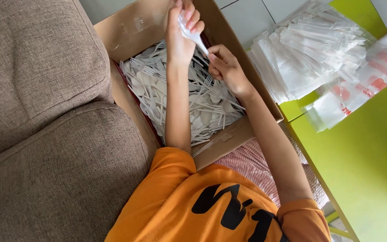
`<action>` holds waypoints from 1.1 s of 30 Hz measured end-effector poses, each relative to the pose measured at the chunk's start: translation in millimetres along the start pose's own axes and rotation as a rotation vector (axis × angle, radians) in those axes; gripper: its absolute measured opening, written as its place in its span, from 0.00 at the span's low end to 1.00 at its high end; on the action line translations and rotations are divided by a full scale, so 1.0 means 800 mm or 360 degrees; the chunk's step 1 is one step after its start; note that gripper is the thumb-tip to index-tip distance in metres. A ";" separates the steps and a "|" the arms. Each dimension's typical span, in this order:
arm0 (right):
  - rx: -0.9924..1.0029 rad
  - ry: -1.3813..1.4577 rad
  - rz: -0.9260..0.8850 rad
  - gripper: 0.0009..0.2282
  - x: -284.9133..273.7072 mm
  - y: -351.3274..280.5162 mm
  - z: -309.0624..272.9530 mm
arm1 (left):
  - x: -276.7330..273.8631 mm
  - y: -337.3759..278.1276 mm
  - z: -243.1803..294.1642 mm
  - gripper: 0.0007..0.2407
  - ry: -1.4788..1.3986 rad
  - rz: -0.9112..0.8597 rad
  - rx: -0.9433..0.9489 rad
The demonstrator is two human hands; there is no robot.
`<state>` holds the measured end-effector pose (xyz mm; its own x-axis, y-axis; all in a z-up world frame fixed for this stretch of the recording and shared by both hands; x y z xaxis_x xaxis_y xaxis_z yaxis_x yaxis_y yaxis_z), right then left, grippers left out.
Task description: Wrapping individual plastic spoons and forks in paper napkins and placing them into a storage container.
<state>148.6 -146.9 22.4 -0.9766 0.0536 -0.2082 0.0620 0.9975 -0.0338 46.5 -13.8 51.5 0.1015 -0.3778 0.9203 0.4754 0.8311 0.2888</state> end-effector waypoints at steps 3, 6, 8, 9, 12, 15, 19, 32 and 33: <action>-0.0096 -0.0156 0.0027 0.07 0.006 0.000 0.004 | 0.009 -0.005 0.003 0.07 0.0050 -0.0031 0.0056; -0.0089 -0.0325 0.0092 0.10 0.004 -0.011 -0.007 | 0.026 -0.012 -0.003 0.05 0.0190 -0.0137 0.0093; -0.0110 -0.0382 0.0146 0.13 -0.001 -0.026 -0.014 | 0.034 -0.016 -0.009 0.05 0.0269 -0.0208 0.0129; -0.0204 -0.0401 0.0254 0.12 -0.003 -0.036 -0.019 | 0.038 -0.018 -0.011 0.05 0.0224 -0.0217 0.0112; -0.0293 -0.0424 0.0448 0.10 -0.004 -0.083 -0.028 | 0.050 -0.025 -0.037 0.06 0.0175 -0.0348 -0.0020; -0.0260 -0.0362 0.0609 0.11 -0.007 -0.141 -0.018 | 0.080 -0.039 -0.076 0.15 0.0271 -0.0480 -0.0165; -0.0268 -0.0014 0.0835 0.14 -0.017 -0.230 0.003 | 0.134 -0.041 -0.102 0.24 0.0678 -0.0776 -0.0082; -0.0304 -0.0720 0.1579 0.08 -0.126 -0.335 -0.017 | 0.098 -0.032 -0.188 0.18 0.2777 -0.1522 0.0256; -0.0360 -0.1049 0.1509 0.08 -0.126 -0.326 -0.019 | 0.098 -0.028 -0.188 0.14 0.2667 -0.1480 0.0269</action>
<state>228.0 -412.1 67.2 -0.2600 0.8108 -0.5244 0.6036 0.5604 0.5671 175.1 -123.2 77.7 0.5635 -0.5215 -0.6407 0.8006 0.1534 0.5793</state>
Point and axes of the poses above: each hand's wrist, its own y-axis towards the middle knuckle, its own x-axis out of the palm, z = x × y, the point moved 1 cm from there along y, towards the middle knuckle, and after that the axes turned 14 degrees about -y, right-handed, at the moved point
